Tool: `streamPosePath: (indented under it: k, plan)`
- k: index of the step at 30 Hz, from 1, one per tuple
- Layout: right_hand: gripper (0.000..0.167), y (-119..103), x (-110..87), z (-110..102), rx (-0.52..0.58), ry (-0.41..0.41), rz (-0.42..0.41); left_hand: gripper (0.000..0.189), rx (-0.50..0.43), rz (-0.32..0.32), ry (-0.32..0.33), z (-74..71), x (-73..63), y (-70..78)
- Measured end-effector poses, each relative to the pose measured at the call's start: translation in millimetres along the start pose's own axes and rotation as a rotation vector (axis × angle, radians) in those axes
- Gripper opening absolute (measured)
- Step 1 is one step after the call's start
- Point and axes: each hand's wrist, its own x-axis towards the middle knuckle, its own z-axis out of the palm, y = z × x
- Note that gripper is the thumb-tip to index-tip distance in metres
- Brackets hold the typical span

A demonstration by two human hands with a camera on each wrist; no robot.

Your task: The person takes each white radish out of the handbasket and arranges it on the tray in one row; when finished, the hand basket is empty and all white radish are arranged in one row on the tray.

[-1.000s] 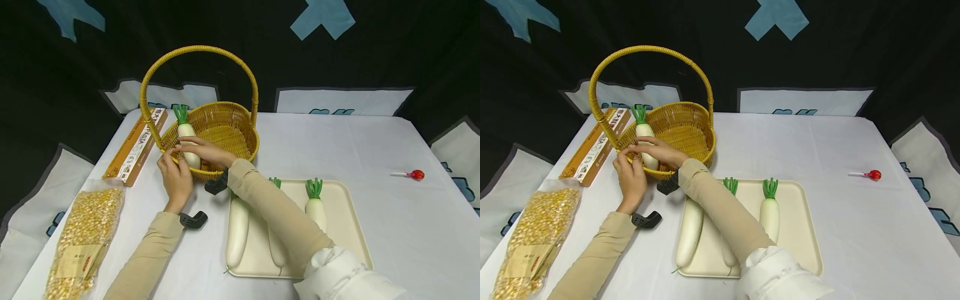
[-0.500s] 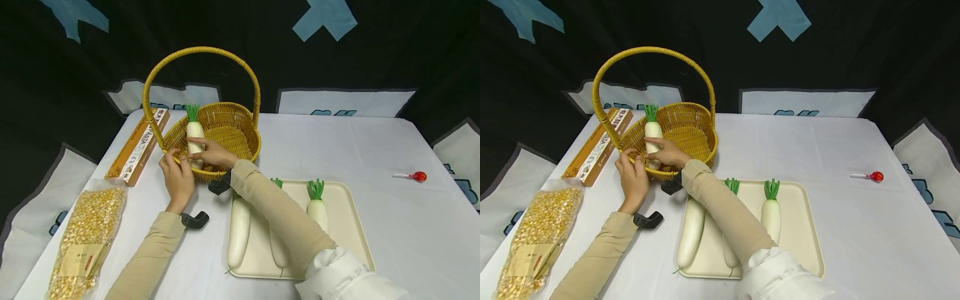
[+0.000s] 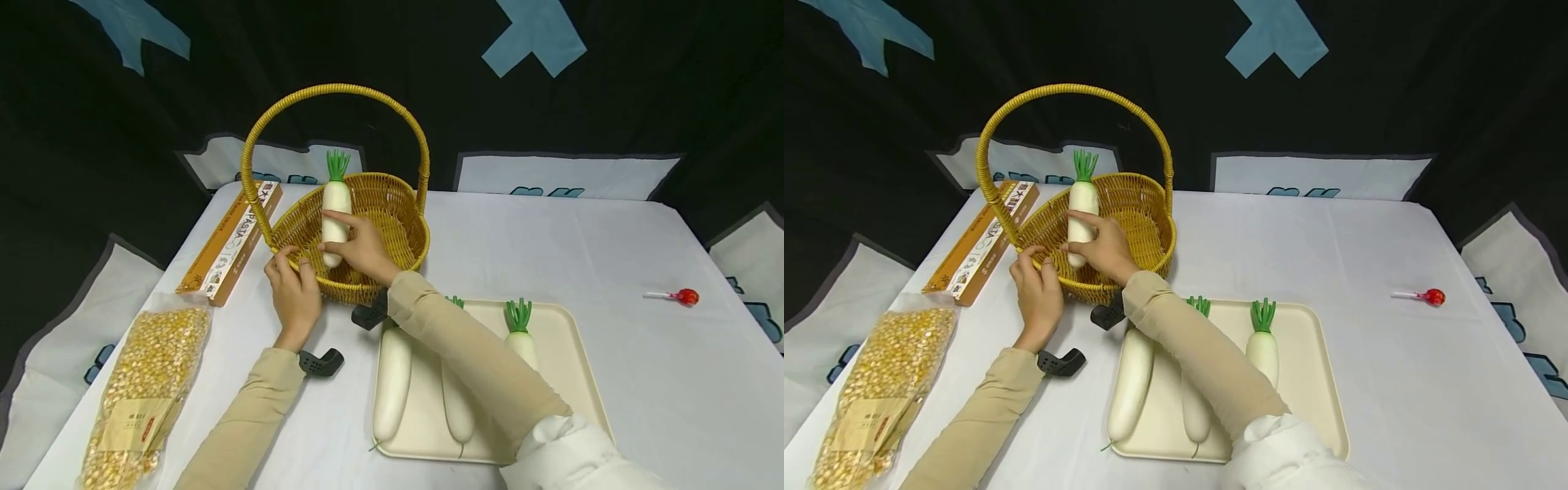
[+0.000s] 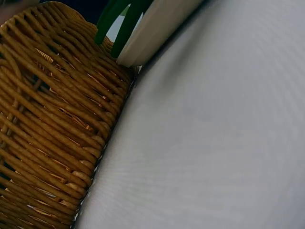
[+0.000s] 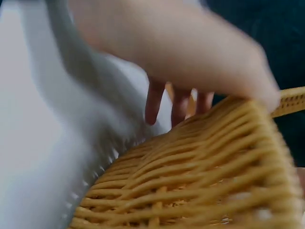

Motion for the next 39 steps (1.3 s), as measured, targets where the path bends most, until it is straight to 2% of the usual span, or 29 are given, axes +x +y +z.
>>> streamPosePath:
  k: [6, 8, 14, 18, 22, 27, 29, 32, 35, 39]
  plan:
    - [0.059, -8.1, -21.1, -19.0, 0.17, -0.068, -0.001, 0.031, -0.002, -0.009, 0.004, 0.3, -0.7, -1.3]
    - [0.059, -13.2, -33.1, -30.0, 0.191, -0.084, -0.007, 0.031, -0.006, -0.007, 0.004, 0.8, -0.9, -0.8]
    - [0.061, -28.3, -86.1, -76.3, 0.274, -0.184, -0.017, 0.033, -0.012, -0.005, 0.009, 0.3, -1.7, 0.8]
    - [0.062, -23.2, -128.6, -115.0, 0.308, -0.214, 0.008, 0.033, -0.012, -0.003, 0.004, -0.1, -1.2, 1.1]
    - [0.063, -7.4, -175.4, -151.2, 0.232, -0.157, 0.042, 0.033, -0.006, -0.012, -0.013, 0.2, -1.3, 0.8]
    - [0.06, 16.3, -226.6, -186.8, 0.034, -0.047, 0.106, 0.032, -0.01, -0.016, -0.006, -0.4, -1.8, 0.6]
    - [0.059, 26.3, -245.1, -197.1, -0.058, -0.022, 0.169, 0.033, -0.012, -0.015, -0.009, -0.1, -2.3, 0.6]
    - [0.061, 41.6, -270.1, -205.9, -0.19, -0.008, 0.33, 0.033, -0.011, -0.012, -0.017, 0.4, -3.5, 1.1]
    - [0.064, 56.9, -288.8, -208.1, -0.26, -0.021, 0.476, 0.032, -0.006, -0.007, -0.014, 0.1, -4.3, 1.8]
    - [0.068, 71.6, -302.1, -205.7, -0.306, -0.048, 0.554, 0.032, -0.006, 0.002, -0.004, -1.3, -3.4, 2.1]
